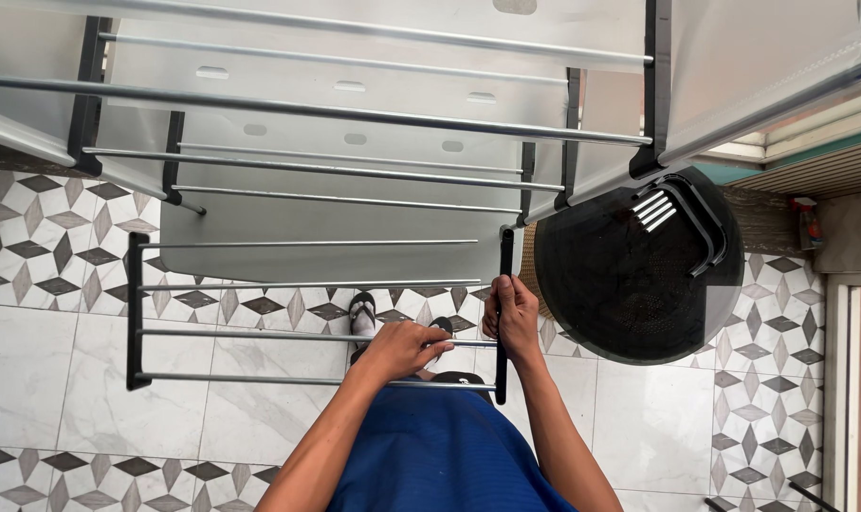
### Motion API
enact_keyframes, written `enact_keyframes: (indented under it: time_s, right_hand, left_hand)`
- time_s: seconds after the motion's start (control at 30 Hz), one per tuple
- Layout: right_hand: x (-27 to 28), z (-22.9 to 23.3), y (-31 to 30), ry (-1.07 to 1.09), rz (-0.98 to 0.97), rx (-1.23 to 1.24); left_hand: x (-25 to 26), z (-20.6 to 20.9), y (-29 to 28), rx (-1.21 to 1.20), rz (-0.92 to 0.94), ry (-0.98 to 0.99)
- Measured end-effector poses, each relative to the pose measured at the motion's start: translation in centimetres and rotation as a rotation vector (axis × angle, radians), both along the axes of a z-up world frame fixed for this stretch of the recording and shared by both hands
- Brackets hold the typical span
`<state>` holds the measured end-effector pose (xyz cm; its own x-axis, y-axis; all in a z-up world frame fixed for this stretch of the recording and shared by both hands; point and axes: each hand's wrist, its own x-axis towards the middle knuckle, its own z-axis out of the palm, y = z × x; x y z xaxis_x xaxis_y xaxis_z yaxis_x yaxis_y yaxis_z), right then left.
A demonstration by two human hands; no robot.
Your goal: The person disassembles a metal clothes drying rack by removing multiple horizontal bars and plastic end caps. The person places the removed parts on a nearby round glass table.
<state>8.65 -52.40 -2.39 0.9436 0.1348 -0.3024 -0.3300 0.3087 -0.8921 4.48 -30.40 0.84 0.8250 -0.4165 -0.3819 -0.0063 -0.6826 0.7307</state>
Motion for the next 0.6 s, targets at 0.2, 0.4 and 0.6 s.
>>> enact_keyframes:
  time_s: [0.2,0.4,0.6]
  right_hand:
    - [2.2,-6.4,1.1,0.128,-0.036,-0.156]
    - [1.5,-10.9,2.1,0.224,0.016,-0.259]
    - [1.1,-12.4,5.4,0.067,-0.067,-0.303]
  left_hand:
    - [2.6,-5.7,1.3,0.053,-0.055,-0.053]
    - [4.9,-9.4,2.9,0.094,-0.068,-0.122]
    - [5.6,-9.2,1.2,0.009,-0.119,-0.139]
